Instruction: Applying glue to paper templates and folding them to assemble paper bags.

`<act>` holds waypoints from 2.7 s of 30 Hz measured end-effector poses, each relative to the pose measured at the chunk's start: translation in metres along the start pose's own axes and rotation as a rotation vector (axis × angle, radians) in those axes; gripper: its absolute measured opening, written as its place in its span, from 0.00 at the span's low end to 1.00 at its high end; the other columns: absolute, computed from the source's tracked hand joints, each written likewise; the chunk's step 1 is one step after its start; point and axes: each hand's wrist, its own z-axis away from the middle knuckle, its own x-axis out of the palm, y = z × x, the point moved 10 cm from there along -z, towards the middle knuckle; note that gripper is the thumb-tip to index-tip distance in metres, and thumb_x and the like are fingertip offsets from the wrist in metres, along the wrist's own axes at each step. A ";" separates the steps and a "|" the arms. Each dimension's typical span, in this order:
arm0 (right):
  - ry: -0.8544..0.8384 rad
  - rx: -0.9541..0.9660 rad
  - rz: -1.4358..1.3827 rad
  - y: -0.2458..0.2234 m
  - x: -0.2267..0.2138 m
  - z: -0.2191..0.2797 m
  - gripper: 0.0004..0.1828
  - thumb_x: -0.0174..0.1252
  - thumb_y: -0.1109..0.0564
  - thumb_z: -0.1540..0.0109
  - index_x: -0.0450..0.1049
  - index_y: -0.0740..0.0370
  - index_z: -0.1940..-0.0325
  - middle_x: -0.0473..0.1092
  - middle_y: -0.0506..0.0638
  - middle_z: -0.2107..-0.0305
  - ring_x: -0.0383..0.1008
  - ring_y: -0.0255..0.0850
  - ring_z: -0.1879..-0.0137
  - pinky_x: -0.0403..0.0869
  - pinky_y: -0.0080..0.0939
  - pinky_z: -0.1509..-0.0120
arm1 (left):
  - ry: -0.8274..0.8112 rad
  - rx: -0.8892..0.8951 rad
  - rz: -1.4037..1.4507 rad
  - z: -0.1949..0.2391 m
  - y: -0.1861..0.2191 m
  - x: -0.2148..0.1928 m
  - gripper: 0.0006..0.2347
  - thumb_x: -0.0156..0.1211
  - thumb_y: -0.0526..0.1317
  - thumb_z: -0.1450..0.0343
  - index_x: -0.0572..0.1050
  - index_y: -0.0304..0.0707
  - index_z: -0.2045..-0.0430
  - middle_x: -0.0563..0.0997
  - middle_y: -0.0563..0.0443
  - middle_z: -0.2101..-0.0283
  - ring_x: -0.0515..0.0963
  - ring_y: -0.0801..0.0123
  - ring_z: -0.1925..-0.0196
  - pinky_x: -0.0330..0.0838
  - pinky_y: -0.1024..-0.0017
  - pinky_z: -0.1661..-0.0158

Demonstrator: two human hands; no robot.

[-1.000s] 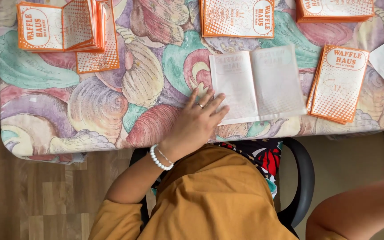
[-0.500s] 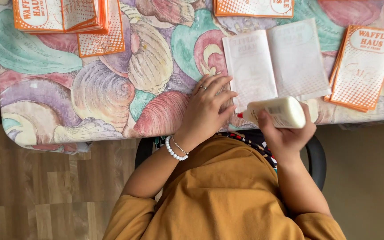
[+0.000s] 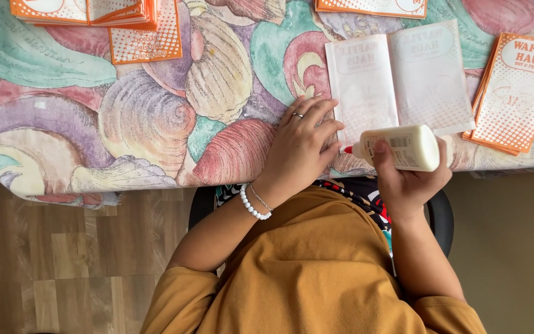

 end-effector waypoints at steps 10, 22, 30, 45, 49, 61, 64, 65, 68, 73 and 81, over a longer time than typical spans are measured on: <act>0.044 0.100 -0.061 -0.010 -0.007 -0.005 0.28 0.74 0.58 0.37 0.62 0.77 0.48 0.66 0.59 0.68 0.63 0.45 0.65 0.70 0.49 0.63 | -0.035 -0.017 0.008 -0.005 0.008 -0.012 0.08 0.65 0.38 0.30 0.80 0.36 0.60 0.74 0.41 0.40 0.70 0.50 0.34 0.54 0.50 0.28; 0.040 0.121 -0.150 -0.009 -0.004 -0.004 0.25 0.70 0.63 0.35 0.62 0.75 0.45 0.65 0.61 0.62 0.65 0.49 0.59 0.72 0.51 0.57 | -0.047 -0.024 0.004 -0.005 0.008 -0.011 0.09 0.65 0.38 0.30 0.80 0.37 0.59 0.74 0.41 0.40 0.69 0.50 0.34 0.53 0.51 0.28; 0.064 0.076 -0.038 -0.021 -0.007 -0.017 0.28 0.71 0.58 0.35 0.64 0.78 0.45 0.66 0.63 0.62 0.67 0.51 0.60 0.72 0.53 0.59 | -0.012 -0.010 0.001 -0.005 0.009 -0.014 0.08 0.67 0.37 0.31 0.80 0.37 0.61 0.74 0.42 0.40 0.70 0.52 0.35 0.54 0.51 0.28; 0.163 0.088 -0.115 0.021 -0.031 0.003 0.30 0.72 0.70 0.36 0.59 0.80 0.39 0.65 0.69 0.63 0.69 0.55 0.58 0.76 0.59 0.56 | -0.005 -0.015 0.013 -0.005 0.009 -0.013 0.07 0.67 0.35 0.32 0.80 0.37 0.62 0.75 0.42 0.41 0.70 0.52 0.35 0.55 0.52 0.28; 0.169 0.033 -0.065 0.029 -0.039 -0.004 0.28 0.71 0.71 0.34 0.61 0.79 0.38 0.67 0.70 0.63 0.72 0.58 0.59 0.78 0.60 0.57 | 0.007 -0.005 0.014 -0.005 0.009 -0.015 0.07 0.68 0.35 0.32 0.80 0.37 0.62 0.75 0.42 0.42 0.70 0.52 0.36 0.56 0.52 0.29; 0.211 0.054 -0.114 0.039 -0.042 0.010 0.36 0.72 0.74 0.35 0.56 0.75 0.32 0.64 0.74 0.53 0.71 0.62 0.50 0.78 0.65 0.47 | -0.011 -0.012 0.014 -0.005 0.009 -0.014 0.07 0.67 0.35 0.31 0.80 0.36 0.60 0.75 0.40 0.41 0.70 0.51 0.35 0.54 0.52 0.28; 0.252 -0.030 -0.075 0.042 -0.057 0.000 0.32 0.71 0.76 0.33 0.59 0.75 0.33 0.65 0.76 0.53 0.73 0.66 0.49 0.80 0.70 0.48 | 0.002 -0.004 0.013 -0.005 0.009 -0.015 0.07 0.66 0.35 0.31 0.80 0.36 0.61 0.75 0.41 0.41 0.70 0.51 0.35 0.55 0.52 0.29; 0.264 0.001 -0.067 0.043 -0.060 -0.003 0.30 0.70 0.76 0.33 0.60 0.75 0.34 0.67 0.75 0.56 0.73 0.64 0.52 0.81 0.67 0.50 | -0.004 -0.006 0.011 -0.005 0.009 -0.014 0.07 0.66 0.35 0.31 0.80 0.36 0.61 0.75 0.41 0.41 0.70 0.52 0.35 0.55 0.52 0.28; 0.280 0.029 -0.058 0.039 -0.056 0.001 0.29 0.70 0.75 0.33 0.61 0.76 0.35 0.68 0.74 0.55 0.73 0.63 0.51 0.81 0.65 0.50 | -0.013 -0.008 0.009 -0.005 0.009 -0.013 0.07 0.66 0.35 0.31 0.80 0.37 0.61 0.74 0.41 0.41 0.70 0.52 0.35 0.54 0.52 0.28; 0.246 0.053 -0.165 0.035 -0.037 0.021 0.35 0.70 0.73 0.34 0.55 0.71 0.31 0.65 0.73 0.54 0.71 0.62 0.51 0.79 0.67 0.47 | -0.010 -0.004 0.006 -0.006 0.010 -0.015 0.07 0.66 0.36 0.31 0.80 0.37 0.61 0.74 0.42 0.41 0.70 0.52 0.35 0.55 0.52 0.29; 0.288 0.042 -0.051 0.023 -0.061 -0.021 0.19 0.66 0.70 0.30 0.63 0.73 0.43 0.65 0.66 0.60 0.70 0.55 0.57 0.78 0.57 0.56 | -0.016 -0.008 0.004 -0.005 0.008 -0.012 0.08 0.67 0.36 0.30 0.80 0.37 0.60 0.74 0.41 0.40 0.70 0.52 0.34 0.54 0.52 0.28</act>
